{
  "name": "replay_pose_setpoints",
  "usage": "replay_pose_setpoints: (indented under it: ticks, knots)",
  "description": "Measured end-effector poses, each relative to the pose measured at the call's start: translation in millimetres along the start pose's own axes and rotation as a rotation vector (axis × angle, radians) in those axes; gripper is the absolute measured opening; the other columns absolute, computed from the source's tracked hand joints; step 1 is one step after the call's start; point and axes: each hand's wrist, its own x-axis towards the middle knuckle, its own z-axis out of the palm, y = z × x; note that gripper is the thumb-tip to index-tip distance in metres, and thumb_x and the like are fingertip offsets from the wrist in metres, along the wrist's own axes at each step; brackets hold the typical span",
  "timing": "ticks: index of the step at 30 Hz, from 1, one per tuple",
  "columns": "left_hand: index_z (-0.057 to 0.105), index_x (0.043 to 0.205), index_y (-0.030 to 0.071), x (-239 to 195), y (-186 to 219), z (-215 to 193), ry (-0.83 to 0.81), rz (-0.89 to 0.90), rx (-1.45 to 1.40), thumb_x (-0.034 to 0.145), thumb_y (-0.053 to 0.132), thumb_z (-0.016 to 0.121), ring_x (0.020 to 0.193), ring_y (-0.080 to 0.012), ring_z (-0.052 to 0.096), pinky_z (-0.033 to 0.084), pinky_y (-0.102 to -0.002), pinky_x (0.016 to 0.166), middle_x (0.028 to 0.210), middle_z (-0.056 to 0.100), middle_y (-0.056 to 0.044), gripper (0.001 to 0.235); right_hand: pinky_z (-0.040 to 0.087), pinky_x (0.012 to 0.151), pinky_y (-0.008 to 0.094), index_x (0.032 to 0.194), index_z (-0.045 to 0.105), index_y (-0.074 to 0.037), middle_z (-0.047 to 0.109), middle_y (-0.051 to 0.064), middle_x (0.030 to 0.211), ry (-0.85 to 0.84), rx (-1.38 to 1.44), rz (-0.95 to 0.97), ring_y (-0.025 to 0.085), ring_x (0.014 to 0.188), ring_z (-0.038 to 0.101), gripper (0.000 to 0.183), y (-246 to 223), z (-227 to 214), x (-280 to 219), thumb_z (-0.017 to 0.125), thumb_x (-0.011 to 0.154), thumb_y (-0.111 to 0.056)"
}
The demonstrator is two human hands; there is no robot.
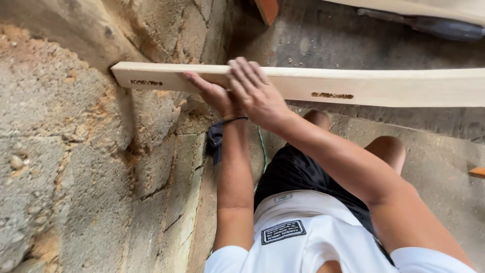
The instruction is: The person uses a chisel to carve a groove along the length of a wooden plank resting on a stone ledge. After carving, the person wipes the plank with a cloth to remove wood shavings.
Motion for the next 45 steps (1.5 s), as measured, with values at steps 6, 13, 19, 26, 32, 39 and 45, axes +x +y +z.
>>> replay_pose_setpoints:
  ticks: [6,13,19,26,32,39,45]
  knots:
    - [0.041,0.118,-0.005,-7.1,21.4,8.5,0.059,-0.07,0.016,0.068,0.055,0.047,0.101,-0.0271,0.044,0.033,-0.042,0.087,0.114,0.042,-0.023,0.079,0.018,0.101,0.043,0.123,0.04,0.003,0.035,0.024,0.129,-0.139,0.142,0.094,0.037,0.122,0.025,0.058,63.3,-46.9,-78.2,0.039,0.066,0.01]
    - [0.025,0.105,0.007,13.9,8.3,-2.4,0.284,0.045,-0.094,0.053,0.051,0.05,0.105,-0.0254,0.045,0.044,-0.041,0.085,0.119,0.032,-0.02,0.073,0.01,0.106,0.043,0.129,0.03,0.007,0.026,0.023,0.135,-0.238,0.013,0.441,0.034,0.127,0.019,0.071,82.2,-100.2,-129.7,0.037,0.065,0.035]
    - [0.032,0.129,0.007,4.2,2.5,-6.5,-0.025,-0.034,0.092,0.07,0.06,0.044,0.116,-0.0305,0.035,0.027,-0.043,0.095,0.129,0.031,-0.021,0.08,0.018,0.103,0.042,0.113,0.05,-0.001,0.047,0.019,0.12,-0.041,-0.146,0.076,0.029,0.118,0.035,0.047,17.9,-15.6,-27.5,0.048,0.067,0.003]
    - [0.033,0.127,0.004,-4.2,10.6,2.8,-0.007,0.004,0.068,0.069,0.059,0.044,0.118,-0.032,0.034,0.028,-0.042,0.096,0.129,0.031,-0.023,0.081,0.022,0.101,0.039,0.121,0.041,0.003,0.039,0.021,0.127,-0.111,0.017,0.156,0.031,0.121,0.031,0.055,90.8,-85.3,-118.1,0.036,0.066,0.01]
    - [0.034,0.125,0.001,-16.7,21.3,11.0,0.027,0.008,0.051,0.067,0.057,0.047,0.116,-0.0307,0.036,0.028,-0.042,0.094,0.127,0.031,-0.024,0.082,0.029,0.098,0.041,0.116,0.051,0.006,0.049,0.024,0.12,0.039,-0.283,0.237,0.035,0.113,0.044,0.042,140.2,-132.0,-184.5,0.044,0.075,0.007]
    - [0.032,0.127,0.004,-30.7,23.6,5.5,0.003,0.03,0.101,0.069,0.059,0.044,0.121,-0.0335,0.029,0.024,-0.041,0.099,0.131,0.026,-0.026,0.081,0.021,0.103,0.038,0.121,0.042,-0.003,0.043,0.017,0.124,-0.039,-0.148,0.217,0.028,0.119,0.036,0.072,85.1,-49.6,-120.5,0.065,0.061,-0.035]
    - [0.03,0.127,-0.001,-19.9,20.8,0.5,-0.018,0.075,0.109,0.07,0.061,0.044,0.123,-0.035,0.025,0.021,-0.043,0.102,0.132,0.024,-0.025,0.085,0.028,0.099,0.036,0.116,0.051,0.0,0.05,0.016,0.12,0.029,-0.395,0.307,0.028,0.115,0.044,0.039,143.3,-158.2,-191.6,0.045,0.078,0.002]
